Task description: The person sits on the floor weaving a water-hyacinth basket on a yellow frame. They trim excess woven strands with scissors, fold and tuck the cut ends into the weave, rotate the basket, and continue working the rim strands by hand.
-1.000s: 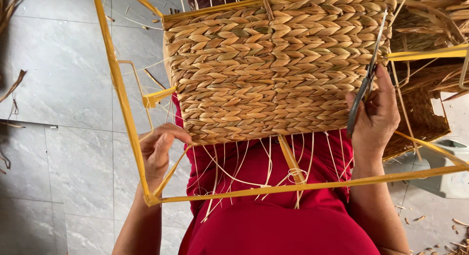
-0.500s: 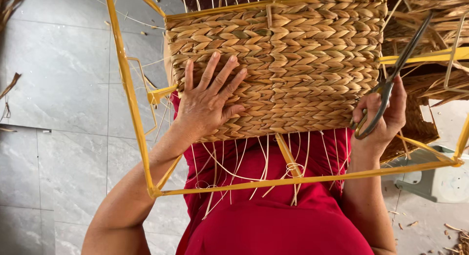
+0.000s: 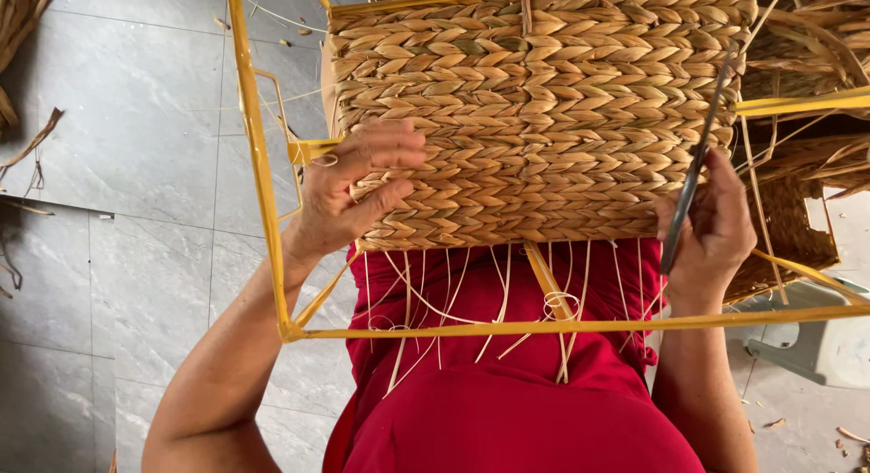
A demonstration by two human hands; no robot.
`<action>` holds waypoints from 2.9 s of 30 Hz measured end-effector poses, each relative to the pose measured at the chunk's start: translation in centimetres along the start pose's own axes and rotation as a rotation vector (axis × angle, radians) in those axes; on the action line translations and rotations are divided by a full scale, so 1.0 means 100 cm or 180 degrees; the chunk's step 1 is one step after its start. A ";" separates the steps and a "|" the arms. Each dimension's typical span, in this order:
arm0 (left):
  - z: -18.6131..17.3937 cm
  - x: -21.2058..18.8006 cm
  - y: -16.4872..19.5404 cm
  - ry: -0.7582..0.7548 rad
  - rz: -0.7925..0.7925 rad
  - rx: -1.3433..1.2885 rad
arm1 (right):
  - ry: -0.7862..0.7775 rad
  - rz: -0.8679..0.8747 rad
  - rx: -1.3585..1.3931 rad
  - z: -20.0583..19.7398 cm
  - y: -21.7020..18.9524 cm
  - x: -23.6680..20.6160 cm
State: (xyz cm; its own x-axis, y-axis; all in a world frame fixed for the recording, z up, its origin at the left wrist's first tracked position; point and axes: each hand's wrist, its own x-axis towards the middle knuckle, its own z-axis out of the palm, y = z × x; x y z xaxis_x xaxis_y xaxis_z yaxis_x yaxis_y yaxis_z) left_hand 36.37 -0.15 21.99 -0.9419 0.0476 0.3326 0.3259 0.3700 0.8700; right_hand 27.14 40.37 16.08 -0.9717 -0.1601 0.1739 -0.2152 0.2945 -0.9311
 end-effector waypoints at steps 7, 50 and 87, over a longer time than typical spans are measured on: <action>0.008 -0.002 0.000 -0.1082 0.0193 0.1055 | -0.1154 -0.0914 -0.1336 -0.002 -0.018 0.006; -0.007 0.000 -0.010 -0.1019 -0.0453 0.0423 | -0.3626 -0.2308 -0.2491 0.079 -0.072 0.092; 0.011 0.014 0.000 -0.0886 0.0076 0.2113 | 0.0098 -0.0041 0.1163 -0.015 0.004 0.026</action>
State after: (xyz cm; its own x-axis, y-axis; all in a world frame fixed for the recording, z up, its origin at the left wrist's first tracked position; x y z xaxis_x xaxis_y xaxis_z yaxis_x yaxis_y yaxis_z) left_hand 34.91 0.94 22.01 -0.9498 0.2647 0.1667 0.3116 0.8476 0.4294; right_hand 24.42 41.49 16.64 -0.9728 -0.1315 0.1909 -0.1838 -0.0642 -0.9809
